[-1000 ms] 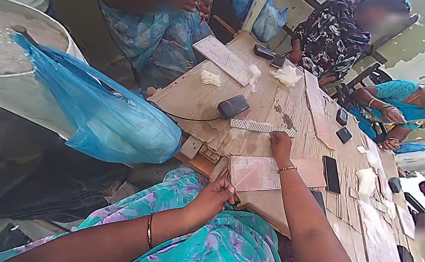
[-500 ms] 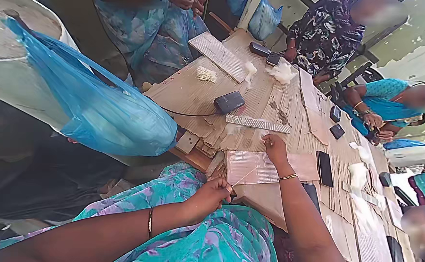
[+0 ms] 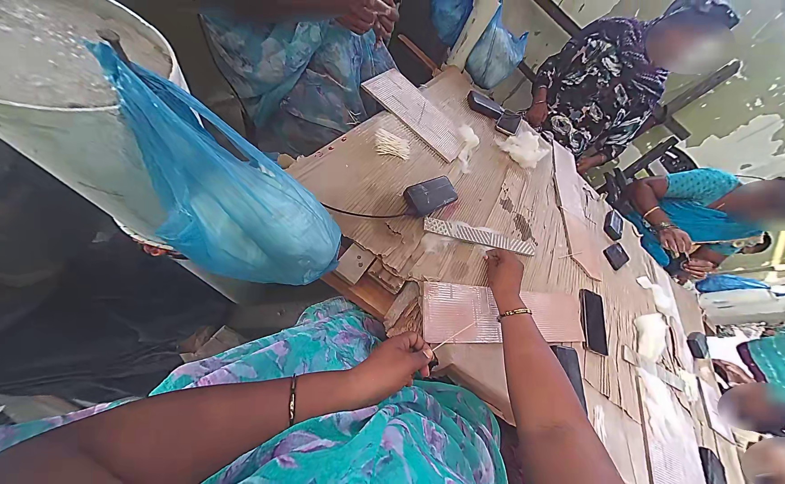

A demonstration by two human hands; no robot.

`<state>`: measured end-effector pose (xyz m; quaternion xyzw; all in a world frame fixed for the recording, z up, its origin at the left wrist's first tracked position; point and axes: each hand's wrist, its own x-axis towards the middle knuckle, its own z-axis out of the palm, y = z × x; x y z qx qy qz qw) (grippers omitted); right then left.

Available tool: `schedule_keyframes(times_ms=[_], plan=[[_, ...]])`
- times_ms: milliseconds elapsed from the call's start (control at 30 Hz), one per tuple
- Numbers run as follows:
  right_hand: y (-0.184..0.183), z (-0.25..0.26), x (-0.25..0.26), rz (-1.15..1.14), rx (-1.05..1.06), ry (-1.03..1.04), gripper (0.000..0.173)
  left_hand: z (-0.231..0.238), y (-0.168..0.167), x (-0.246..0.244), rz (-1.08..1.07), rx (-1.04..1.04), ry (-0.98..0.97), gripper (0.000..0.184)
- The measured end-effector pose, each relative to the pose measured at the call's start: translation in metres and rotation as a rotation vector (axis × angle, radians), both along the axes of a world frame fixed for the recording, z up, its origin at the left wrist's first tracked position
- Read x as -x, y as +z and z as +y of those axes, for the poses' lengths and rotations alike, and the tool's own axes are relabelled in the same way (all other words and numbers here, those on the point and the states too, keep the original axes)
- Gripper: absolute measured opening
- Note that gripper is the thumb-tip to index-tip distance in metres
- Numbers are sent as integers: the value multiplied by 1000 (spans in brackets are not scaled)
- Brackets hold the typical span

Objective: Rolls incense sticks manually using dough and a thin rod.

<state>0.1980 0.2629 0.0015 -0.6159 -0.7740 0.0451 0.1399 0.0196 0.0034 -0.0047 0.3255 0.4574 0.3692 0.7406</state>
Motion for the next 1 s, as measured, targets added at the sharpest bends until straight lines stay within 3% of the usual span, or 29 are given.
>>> schedule_keyframes(times_ms=[167, 267, 400, 467, 600, 833, 1000], plan=[[7, -10, -12, -17, 136, 52, 14, 1, -1, 0, 8, -16, -13, 9], [17, -22, -25, 90, 215, 105, 14, 1, -2, -1, 42, -25, -26, 10], [19, -39, -35, 514, 198, 28, 9, 2, -4, -2, 80, -54, -26, 13], [26, -55, -31, 789, 298, -55, 4, 2, -3, -2, 83, -64, 1, 13], [46, -102, -15, 1170, 552, -171, 16, 4, -3, 0, 32, -101, 144, 15], [61, -191, -2, 1302, 761, -1, 28, 7, 2, 6, -37, -229, 370, 16], [66, -223, -7, 1225, 806, 224, 19, 2, 2, 7, -133, -396, 298, 21]])
